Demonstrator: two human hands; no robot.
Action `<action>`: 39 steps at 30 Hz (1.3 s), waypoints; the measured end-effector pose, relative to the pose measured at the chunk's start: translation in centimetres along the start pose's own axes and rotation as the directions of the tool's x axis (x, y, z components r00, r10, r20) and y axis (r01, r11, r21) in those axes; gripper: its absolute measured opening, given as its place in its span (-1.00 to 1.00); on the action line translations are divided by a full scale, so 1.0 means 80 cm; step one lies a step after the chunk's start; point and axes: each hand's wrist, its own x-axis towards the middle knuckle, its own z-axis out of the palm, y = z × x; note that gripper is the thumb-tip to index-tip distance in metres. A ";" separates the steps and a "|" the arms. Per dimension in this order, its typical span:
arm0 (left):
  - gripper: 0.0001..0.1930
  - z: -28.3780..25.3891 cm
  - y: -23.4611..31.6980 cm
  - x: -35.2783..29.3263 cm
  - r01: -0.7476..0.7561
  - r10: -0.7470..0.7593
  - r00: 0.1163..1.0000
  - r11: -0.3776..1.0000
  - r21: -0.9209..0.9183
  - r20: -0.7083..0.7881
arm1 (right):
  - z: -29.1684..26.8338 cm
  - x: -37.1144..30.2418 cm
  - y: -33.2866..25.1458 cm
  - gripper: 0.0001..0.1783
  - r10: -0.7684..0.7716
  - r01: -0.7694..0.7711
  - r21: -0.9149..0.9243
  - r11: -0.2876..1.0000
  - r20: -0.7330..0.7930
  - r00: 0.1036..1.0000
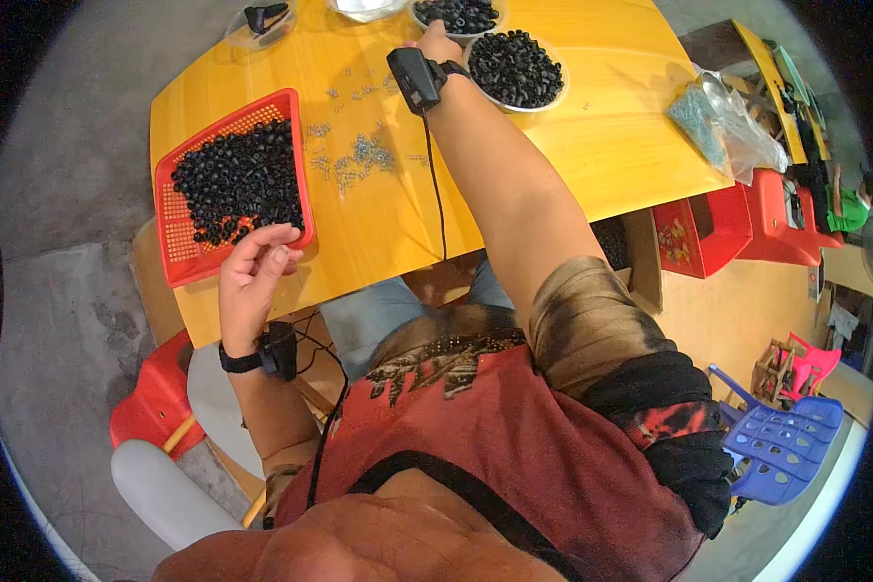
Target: The person sorts small black plastic parts and silver screws by hand, placing them into separate containers on a table.
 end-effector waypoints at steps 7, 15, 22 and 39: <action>-0.71 0.003 -0.008 -0.008 0.036 -0.035 0.999 0.999 -0.014 0.014 | 0.008 -0.002 0.005 -0.42 -0.114 0.056 -0.284 0.957 -0.192 0.975; -0.72 0.008 -0.024 -0.008 0.047 -0.047 0.999 0.999 0.016 0.019 | -0.007 -0.016 -0.010 -0.57 -0.217 0.195 -0.628 0.753 0.042 0.975; -0.71 0.012 -0.033 -0.001 0.051 -0.053 0.998 0.998 0.041 0.040 | -0.005 -0.023 -0.006 -0.60 -0.105 0.091 -0.254 0.963 -0.042 0.994; -0.72 0.044 -0.014 -0.002 0.016 -0.020 0.995 0.999 0.043 0.095 | -0.089 -0.171 -0.032 -0.87 0.148 -0.050 -0.259 0.965 0.374 0.916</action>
